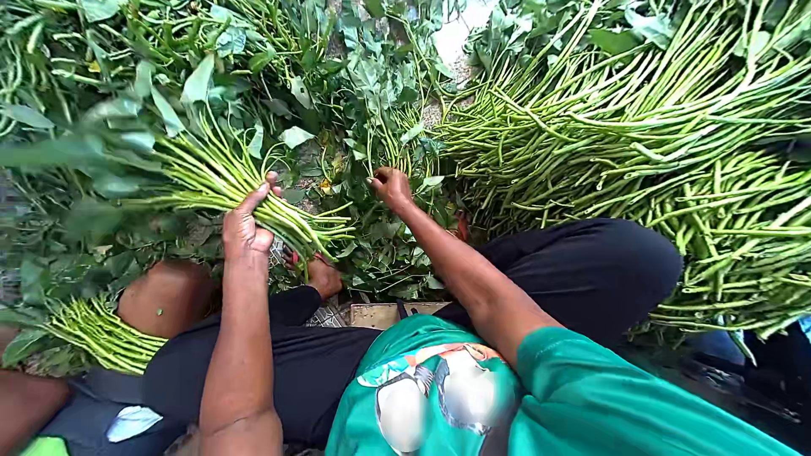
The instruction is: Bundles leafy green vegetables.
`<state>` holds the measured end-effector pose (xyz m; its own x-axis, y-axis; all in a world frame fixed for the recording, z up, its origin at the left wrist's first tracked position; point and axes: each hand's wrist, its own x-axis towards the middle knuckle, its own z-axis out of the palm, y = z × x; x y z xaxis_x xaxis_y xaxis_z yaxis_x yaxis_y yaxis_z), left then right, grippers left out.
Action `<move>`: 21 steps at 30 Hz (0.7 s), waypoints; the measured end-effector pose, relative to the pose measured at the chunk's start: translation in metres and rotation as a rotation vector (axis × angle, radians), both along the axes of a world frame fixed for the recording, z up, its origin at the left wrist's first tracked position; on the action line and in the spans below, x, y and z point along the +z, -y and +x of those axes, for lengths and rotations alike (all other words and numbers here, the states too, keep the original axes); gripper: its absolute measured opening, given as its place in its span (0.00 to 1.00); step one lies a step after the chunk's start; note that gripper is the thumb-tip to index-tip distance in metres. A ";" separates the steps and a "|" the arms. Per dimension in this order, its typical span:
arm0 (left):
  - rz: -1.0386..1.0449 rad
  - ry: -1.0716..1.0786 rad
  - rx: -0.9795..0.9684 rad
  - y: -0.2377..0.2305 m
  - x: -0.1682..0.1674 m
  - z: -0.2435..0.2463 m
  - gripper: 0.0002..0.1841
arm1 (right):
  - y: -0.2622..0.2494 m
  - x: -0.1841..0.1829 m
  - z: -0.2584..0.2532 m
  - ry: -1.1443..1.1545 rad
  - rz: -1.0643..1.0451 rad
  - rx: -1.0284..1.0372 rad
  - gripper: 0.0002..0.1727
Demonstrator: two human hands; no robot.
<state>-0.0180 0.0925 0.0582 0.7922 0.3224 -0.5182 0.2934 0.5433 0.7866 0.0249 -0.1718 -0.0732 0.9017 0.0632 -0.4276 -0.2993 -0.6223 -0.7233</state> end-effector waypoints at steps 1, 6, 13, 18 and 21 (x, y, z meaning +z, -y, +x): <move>0.042 -0.008 -0.012 0.000 -0.003 0.001 0.15 | -0.004 0.012 -0.009 0.052 0.043 0.012 0.18; 0.311 -0.047 -0.097 0.018 -0.021 0.003 0.27 | -0.033 0.055 -0.059 0.252 0.189 0.126 0.18; 0.432 -0.129 -0.217 0.047 -0.028 -0.005 0.33 | -0.051 0.062 -0.094 0.507 0.075 0.351 0.19; 0.413 -0.099 -0.275 0.049 -0.029 -0.009 0.35 | -0.045 0.068 -0.079 0.176 0.175 0.339 0.22; 0.475 -0.092 -0.304 0.053 -0.029 -0.012 0.35 | -0.050 0.074 -0.068 -0.209 0.585 0.146 0.19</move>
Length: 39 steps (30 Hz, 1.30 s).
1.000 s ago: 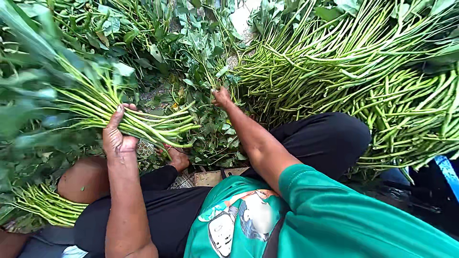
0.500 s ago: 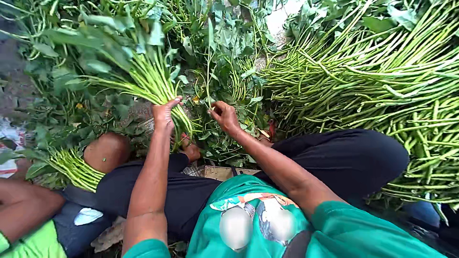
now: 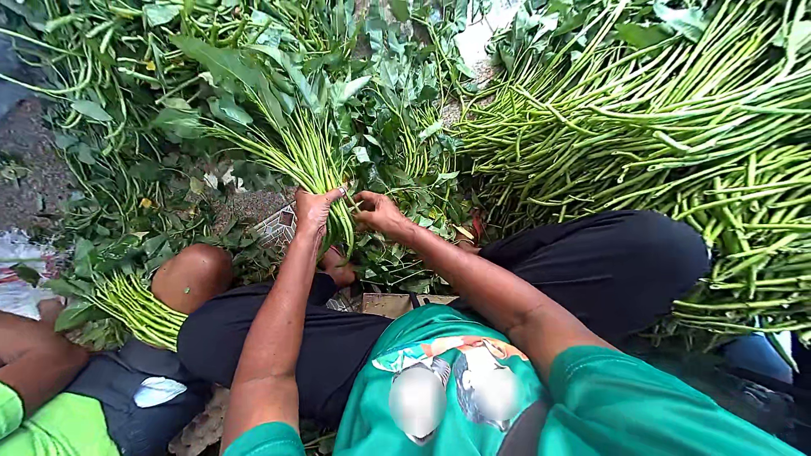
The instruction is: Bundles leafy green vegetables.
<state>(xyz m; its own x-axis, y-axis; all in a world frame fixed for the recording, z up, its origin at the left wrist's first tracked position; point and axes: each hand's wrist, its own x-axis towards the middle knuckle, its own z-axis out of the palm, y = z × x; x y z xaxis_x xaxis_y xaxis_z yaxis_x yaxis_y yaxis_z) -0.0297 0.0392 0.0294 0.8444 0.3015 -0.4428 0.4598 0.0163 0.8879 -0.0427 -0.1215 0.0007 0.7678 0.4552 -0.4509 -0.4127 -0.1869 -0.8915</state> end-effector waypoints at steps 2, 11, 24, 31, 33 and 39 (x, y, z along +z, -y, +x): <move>0.038 0.018 -0.027 0.000 -0.002 -0.001 0.35 | -0.007 0.006 0.007 -0.206 0.150 -0.099 0.15; 0.079 0.044 0.082 -0.013 0.005 0.008 0.35 | -0.035 -0.005 0.003 0.133 0.121 -0.462 0.09; 0.083 0.142 -0.066 -0.066 0.027 0.017 0.37 | 0.031 0.004 0.010 0.681 -0.461 0.347 0.12; -0.069 0.156 -0.046 -0.073 0.033 0.019 0.24 | 0.009 -0.012 -0.012 1.084 -0.249 0.315 0.13; -0.065 0.158 0.010 -0.073 0.031 0.018 0.24 | 0.017 -0.017 -0.025 1.052 -0.193 0.161 0.14; -0.149 0.112 0.168 -0.061 0.026 0.015 0.29 | 0.008 0.006 -0.054 0.392 0.065 -0.025 0.17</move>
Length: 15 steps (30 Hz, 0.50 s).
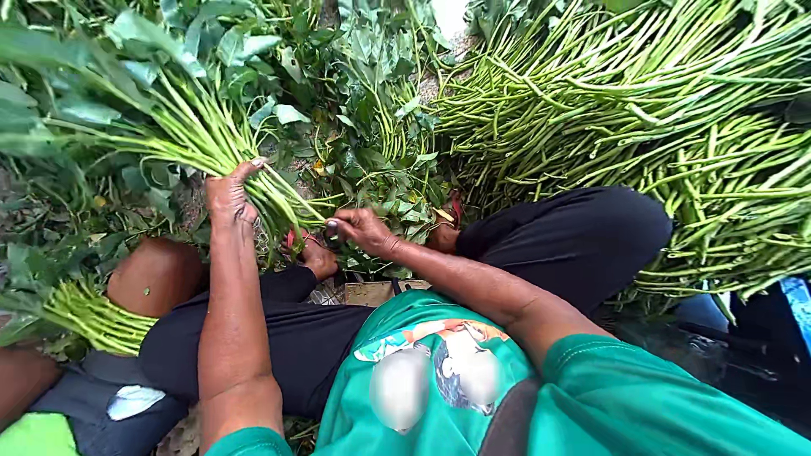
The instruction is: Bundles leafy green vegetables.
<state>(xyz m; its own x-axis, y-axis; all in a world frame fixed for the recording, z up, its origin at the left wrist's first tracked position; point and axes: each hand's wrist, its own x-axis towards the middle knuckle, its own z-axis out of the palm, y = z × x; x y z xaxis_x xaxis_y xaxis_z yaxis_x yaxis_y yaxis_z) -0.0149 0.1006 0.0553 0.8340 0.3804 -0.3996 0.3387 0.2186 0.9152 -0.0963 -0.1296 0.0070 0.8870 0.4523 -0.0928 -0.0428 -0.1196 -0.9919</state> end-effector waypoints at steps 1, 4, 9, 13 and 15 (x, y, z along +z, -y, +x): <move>-0.020 0.002 0.015 0.001 0.000 0.001 0.30 | -0.005 0.000 -0.006 -0.081 0.078 -0.089 0.18; -0.018 -0.007 0.066 0.005 0.001 0.001 0.28 | -0.014 0.003 -0.009 -0.262 0.179 -0.347 0.21; -0.065 0.048 0.134 0.006 -0.004 0.004 0.22 | -0.015 0.010 0.006 -0.556 0.376 -0.535 0.20; -0.072 0.028 0.073 -0.001 0.006 -0.003 0.24 | -0.003 0.010 0.000 -0.054 -0.004 -0.025 0.14; -0.092 0.062 0.105 -0.006 0.006 0.005 0.22 | 0.001 0.000 0.002 0.141 -0.220 0.232 0.14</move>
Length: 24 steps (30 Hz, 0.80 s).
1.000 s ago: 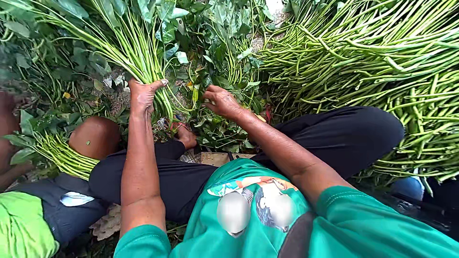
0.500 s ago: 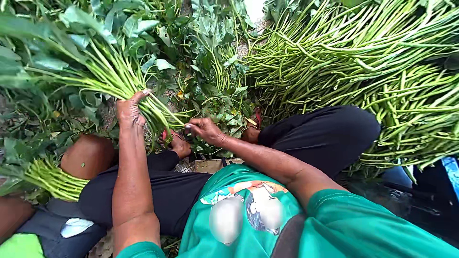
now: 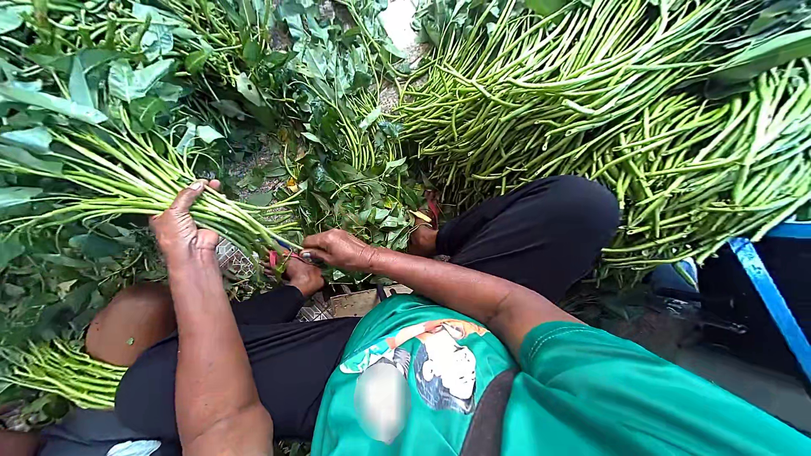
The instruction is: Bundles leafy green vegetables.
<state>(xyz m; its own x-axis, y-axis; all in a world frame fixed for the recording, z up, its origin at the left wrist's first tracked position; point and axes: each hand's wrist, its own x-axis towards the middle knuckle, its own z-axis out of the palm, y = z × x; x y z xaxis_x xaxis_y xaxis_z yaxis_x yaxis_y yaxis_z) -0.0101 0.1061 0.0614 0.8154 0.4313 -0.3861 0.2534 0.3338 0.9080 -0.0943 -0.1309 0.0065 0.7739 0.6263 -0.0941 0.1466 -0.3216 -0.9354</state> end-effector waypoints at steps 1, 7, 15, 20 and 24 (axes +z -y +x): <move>0.001 0.012 0.009 0.000 0.003 0.004 0.20 | 0.003 -0.004 0.004 0.018 -0.090 0.089 0.16; -0.077 0.086 0.047 -0.002 0.011 0.005 0.12 | 0.040 -0.025 0.051 -0.226 0.157 -0.223 0.17; -0.136 0.155 0.086 -0.003 0.017 0.009 0.08 | 0.139 -0.097 0.110 -0.666 0.189 -1.265 0.19; -0.248 0.086 -0.111 0.003 0.019 0.003 0.12 | 0.103 -0.123 0.125 -0.878 -0.018 -1.249 0.32; -0.261 0.048 -0.141 0.008 0.015 0.000 0.12 | 0.081 -0.121 0.143 -0.730 -0.086 -1.194 0.26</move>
<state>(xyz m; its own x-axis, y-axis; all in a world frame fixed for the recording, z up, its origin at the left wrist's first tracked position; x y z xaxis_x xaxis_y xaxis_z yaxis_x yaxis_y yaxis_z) -0.0105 0.0980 0.0764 0.8801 0.2036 -0.4289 0.2732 0.5215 0.8083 0.0482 -0.2116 -0.1142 0.5892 -0.3943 -0.7052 -0.7572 0.0349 -0.6522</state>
